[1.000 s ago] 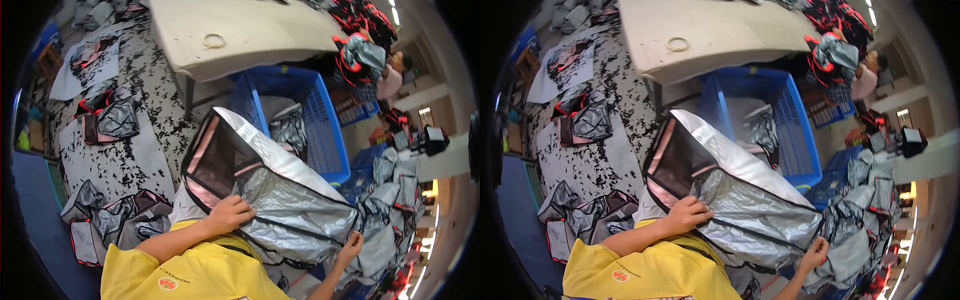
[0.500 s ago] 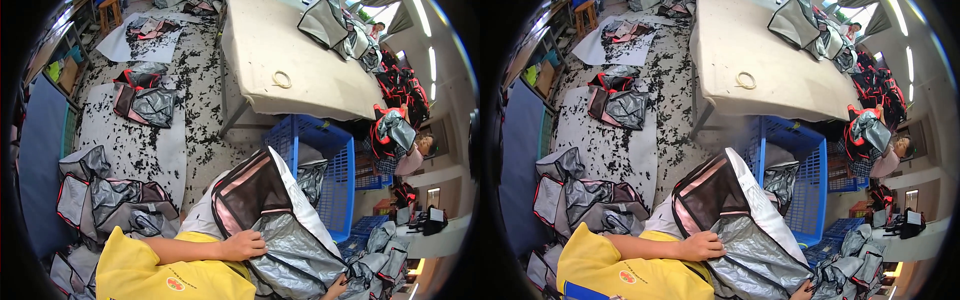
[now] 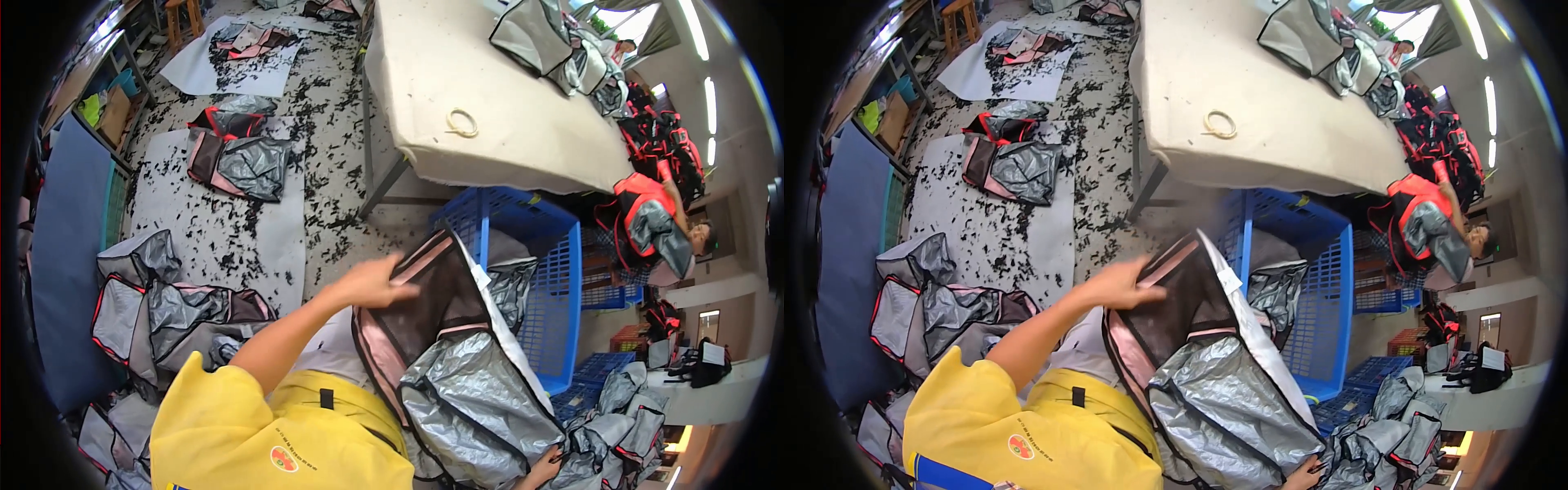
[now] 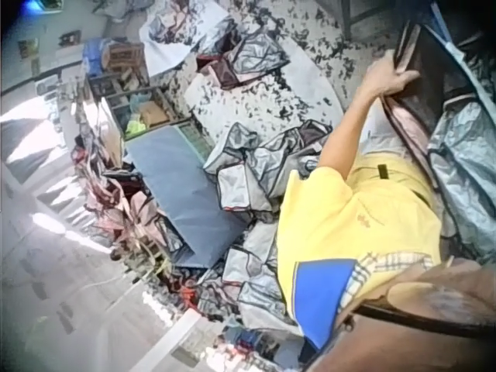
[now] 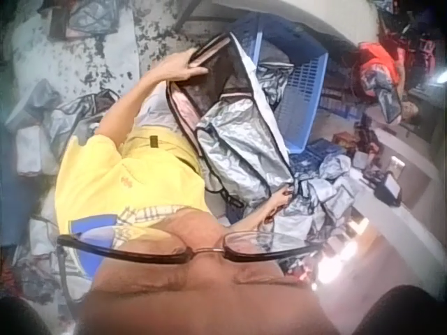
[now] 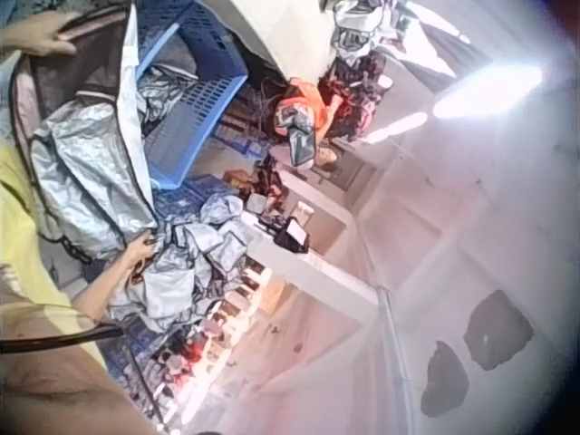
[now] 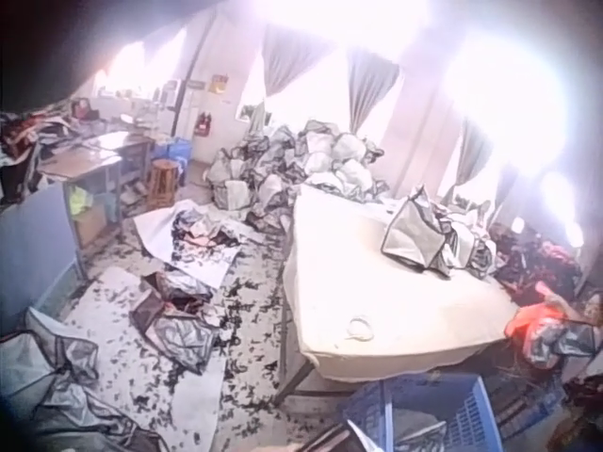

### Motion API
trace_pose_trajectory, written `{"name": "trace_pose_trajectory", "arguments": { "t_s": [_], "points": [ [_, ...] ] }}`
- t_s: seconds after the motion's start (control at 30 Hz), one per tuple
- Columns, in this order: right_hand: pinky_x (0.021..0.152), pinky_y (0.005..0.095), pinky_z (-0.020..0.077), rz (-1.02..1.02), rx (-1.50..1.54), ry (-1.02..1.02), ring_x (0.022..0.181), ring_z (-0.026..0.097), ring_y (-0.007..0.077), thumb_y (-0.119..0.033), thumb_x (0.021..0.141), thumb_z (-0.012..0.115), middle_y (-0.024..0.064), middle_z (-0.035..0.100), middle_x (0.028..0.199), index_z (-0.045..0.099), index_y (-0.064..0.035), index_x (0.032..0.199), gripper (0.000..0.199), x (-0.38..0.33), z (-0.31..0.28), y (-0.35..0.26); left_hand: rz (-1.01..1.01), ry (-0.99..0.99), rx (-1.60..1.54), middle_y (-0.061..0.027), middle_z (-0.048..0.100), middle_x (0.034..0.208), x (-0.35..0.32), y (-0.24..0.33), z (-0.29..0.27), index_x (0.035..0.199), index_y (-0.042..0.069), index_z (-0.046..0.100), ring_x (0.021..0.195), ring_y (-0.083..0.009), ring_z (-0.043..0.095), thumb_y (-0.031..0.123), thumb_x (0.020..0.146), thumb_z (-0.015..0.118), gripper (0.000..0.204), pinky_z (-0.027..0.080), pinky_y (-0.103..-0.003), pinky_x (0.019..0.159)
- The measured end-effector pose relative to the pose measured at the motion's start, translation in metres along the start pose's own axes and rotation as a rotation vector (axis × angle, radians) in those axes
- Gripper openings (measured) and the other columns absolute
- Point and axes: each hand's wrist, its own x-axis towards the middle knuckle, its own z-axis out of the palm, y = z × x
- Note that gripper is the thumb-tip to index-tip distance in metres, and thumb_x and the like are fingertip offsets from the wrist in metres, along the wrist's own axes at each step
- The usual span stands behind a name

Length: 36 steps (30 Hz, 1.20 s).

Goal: Inspecting, folding, and packing insulated bags into a crate.

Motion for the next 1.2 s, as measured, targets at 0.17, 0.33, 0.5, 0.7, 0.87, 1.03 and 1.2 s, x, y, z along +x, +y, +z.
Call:
{"name": "trace_pose_trajectory", "arguments": {
  "t_s": [0.17,0.33,0.5,0.7,0.87,1.03,1.2],
  "points": [
    [0.072,0.0384,0.0494,0.003,-0.072,0.092,0.074,0.058,0.0239,-0.034,0.100,0.071,0.0151,0.067,0.083,0.063,0.0075,0.092,0.043,0.022,-0.066,-0.014,0.240,-0.250,-0.392,-0.0354,0.067,0.106,-0.012,0.095,0.018,0.149,-0.006,0.034,0.101,-0.0505,0.066,0.027,0.093,0.061,0.071,0.052,-0.054,0.088],
    [0.073,0.0388,0.0498,-0.018,-0.176,0.211,0.077,0.060,0.0252,-0.034,0.101,0.071,0.0159,0.068,0.085,0.064,0.0074,0.094,0.042,0.040,-0.180,-0.046,0.565,-0.300,-0.398,-0.0373,0.059,0.111,-0.042,0.212,0.059,0.153,-0.021,-0.007,0.087,-0.0523,0.064,0.020,0.093,0.056,0.096,0.054,-0.054,0.082],
    [0.075,0.0393,0.0502,-0.008,-0.234,0.294,0.079,0.061,0.0265,-0.034,0.101,0.070,0.0168,0.068,0.087,0.064,0.0072,0.096,0.042,0.037,-0.243,-0.076,0.475,-0.290,-0.276,-0.0338,0.061,0.111,-0.050,0.271,0.081,0.152,-0.026,0.003,0.089,-0.0467,0.069,0.020,0.088,0.059,0.096,0.056,-0.055,0.075],
    [0.077,0.0398,0.0507,-0.066,-0.209,0.197,0.082,0.062,0.0281,-0.034,0.101,0.069,0.0178,0.069,0.090,0.065,0.0070,0.098,0.041,0.038,-0.232,-0.130,0.457,-0.225,-0.257,-0.0355,0.061,0.114,-0.048,0.283,0.096,0.151,-0.027,0.007,0.088,-0.0463,0.069,0.020,0.088,0.057,0.093,0.057,-0.054,0.076],
    [0.078,0.0403,0.0512,-0.136,-0.164,0.108,0.084,0.063,0.0295,-0.034,0.102,0.068,0.0186,0.070,0.092,0.066,0.0068,0.100,0.041,0.045,-0.212,-0.185,0.446,-0.217,-0.249,-0.0325,0.060,0.110,-0.045,0.279,0.099,0.152,-0.026,0.003,0.086,-0.0456,0.069,0.022,0.090,0.057,0.094,0.056,-0.054,0.075],
    [0.079,0.0408,0.0516,-0.112,-0.108,0.077,0.086,0.064,0.0308,-0.034,0.102,0.068,0.0195,0.070,0.094,0.066,0.0067,0.102,0.041,0.034,-0.208,-0.211,0.450,-0.209,-0.253,-0.0346,0.060,0.111,-0.048,0.280,0.094,0.152,-0.025,0.007,0.089,-0.0493,0.068,0.021,0.090,0.057,0.092,0.055,-0.056,0.079],
    [0.081,0.0412,0.0520,0.062,0.034,0.118,0.088,0.065,0.0321,-0.034,0.102,0.067,0.0203,0.071,0.096,0.067,0.0065,0.104,0.041,-0.010,-0.178,-0.222,0.325,-0.197,-0.219,-0.0383,0.065,0.111,-0.048,0.244,0.073,0.153,-0.021,0.016,0.092,-0.0525,0.068,0.028,0.092,0.057,0.088,0.054,-0.057,0.084]
  ]
}}
